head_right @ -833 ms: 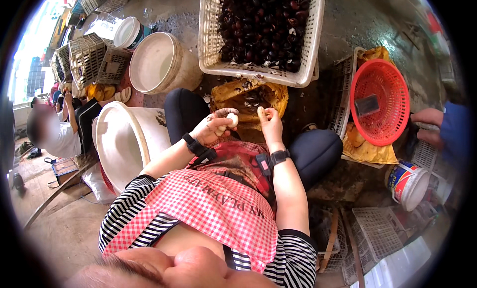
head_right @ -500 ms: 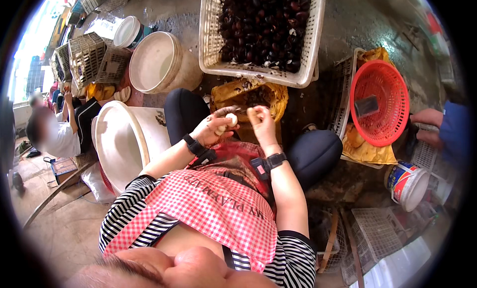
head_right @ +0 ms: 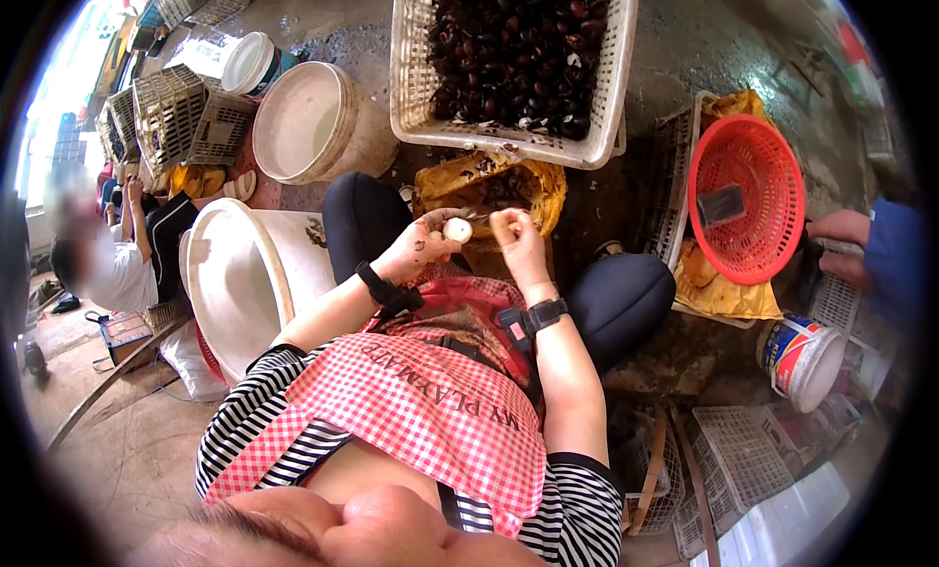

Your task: The person peels dark, bulbous objects by hand, placing the peeled fruit into a container and discarding the husks into a bag.

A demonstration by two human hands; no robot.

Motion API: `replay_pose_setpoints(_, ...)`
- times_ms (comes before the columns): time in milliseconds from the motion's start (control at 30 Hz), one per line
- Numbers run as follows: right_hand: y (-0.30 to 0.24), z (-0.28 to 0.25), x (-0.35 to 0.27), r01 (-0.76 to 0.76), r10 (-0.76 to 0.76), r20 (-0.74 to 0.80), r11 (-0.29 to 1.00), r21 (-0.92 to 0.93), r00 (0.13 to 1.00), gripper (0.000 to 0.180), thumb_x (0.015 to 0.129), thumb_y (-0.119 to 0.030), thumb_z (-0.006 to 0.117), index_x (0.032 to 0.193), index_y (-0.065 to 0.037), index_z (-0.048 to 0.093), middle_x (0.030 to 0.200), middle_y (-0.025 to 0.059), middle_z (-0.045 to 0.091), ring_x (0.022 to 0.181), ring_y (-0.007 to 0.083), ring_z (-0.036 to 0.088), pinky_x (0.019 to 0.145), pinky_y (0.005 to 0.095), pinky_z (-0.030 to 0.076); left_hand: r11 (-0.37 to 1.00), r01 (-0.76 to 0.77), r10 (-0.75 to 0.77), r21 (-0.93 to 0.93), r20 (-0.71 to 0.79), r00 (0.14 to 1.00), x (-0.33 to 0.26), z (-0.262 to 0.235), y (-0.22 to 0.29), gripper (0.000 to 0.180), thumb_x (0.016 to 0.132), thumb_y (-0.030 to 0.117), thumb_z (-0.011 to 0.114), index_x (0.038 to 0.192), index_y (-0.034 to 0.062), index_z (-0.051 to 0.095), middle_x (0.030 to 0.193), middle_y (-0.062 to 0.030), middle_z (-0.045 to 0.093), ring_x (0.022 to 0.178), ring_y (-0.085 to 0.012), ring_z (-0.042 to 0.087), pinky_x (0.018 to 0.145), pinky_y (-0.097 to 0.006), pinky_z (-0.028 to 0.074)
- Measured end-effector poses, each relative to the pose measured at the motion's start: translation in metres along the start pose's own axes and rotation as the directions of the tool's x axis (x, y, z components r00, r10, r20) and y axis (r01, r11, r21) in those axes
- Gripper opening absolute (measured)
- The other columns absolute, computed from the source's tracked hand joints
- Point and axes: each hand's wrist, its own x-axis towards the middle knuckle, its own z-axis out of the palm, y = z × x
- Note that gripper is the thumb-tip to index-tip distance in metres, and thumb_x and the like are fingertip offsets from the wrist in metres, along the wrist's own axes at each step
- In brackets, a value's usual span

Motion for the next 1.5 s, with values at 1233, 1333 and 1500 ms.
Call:
replay_pose_setpoints(1233, -0.017, -0.008, 0.003, -0.074, 0.037, -0.087, 0.875, -0.479, 0.996, 0.049, 0.088, -0.052, 0.068, 0.102, -0.005, 0.063, 0.080, 0.0095, 0.064, 0.070, 0.0260, 0.062, 0.065, 0.0362, 0.051, 0.988, 0.152, -0.151, -0.036, 0.015, 0.988, 0.002, -0.002, -0.005, 0.024, 0.085, 0.007, 0.073, 0.107, 0.0019, 0.063, 0.096, -0.0036, 0.067, 0.080, -0.0105, 0.065, 0.064, -0.020, 0.048)
replay_pose_setpoints(1333, -0.001, 0.000, 0.001, 0.018, -0.025, -0.035, 0.981, -0.192, 0.999, 0.052, 0.087, -0.054, 0.068, 0.107, -0.007, 0.062, 0.073, 0.0076, 0.062, 0.065, 0.0228, 0.062, 0.063, 0.0332, 0.050, 0.989, 0.149, -0.148, 0.006, -0.025, 0.989, 0.006, -0.006, -0.006, 0.022, 0.087, 0.006, 0.071, 0.106, 0.0017, 0.062, 0.094, -0.0028, 0.066, 0.081, -0.0093, 0.063, 0.065, -0.020, 0.047)
replay_pose_setpoints(1500, -0.015, -0.004, 0.003, -0.072, 0.079, 0.004, 0.930, -0.360, 0.997, 0.057, 0.087, -0.059, 0.066, 0.105, -0.006, 0.062, 0.082, 0.0084, 0.065, 0.073, 0.0228, 0.063, 0.067, 0.0347, 0.051, 0.988, 0.150, -0.149, 0.036, -0.018, 0.989, -0.003, 0.006, 0.008, 0.021, 0.087, 0.009, 0.072, 0.106, 0.0033, 0.065, 0.090, -0.0012, 0.066, 0.077, -0.0072, 0.060, 0.064, -0.020, 0.045)
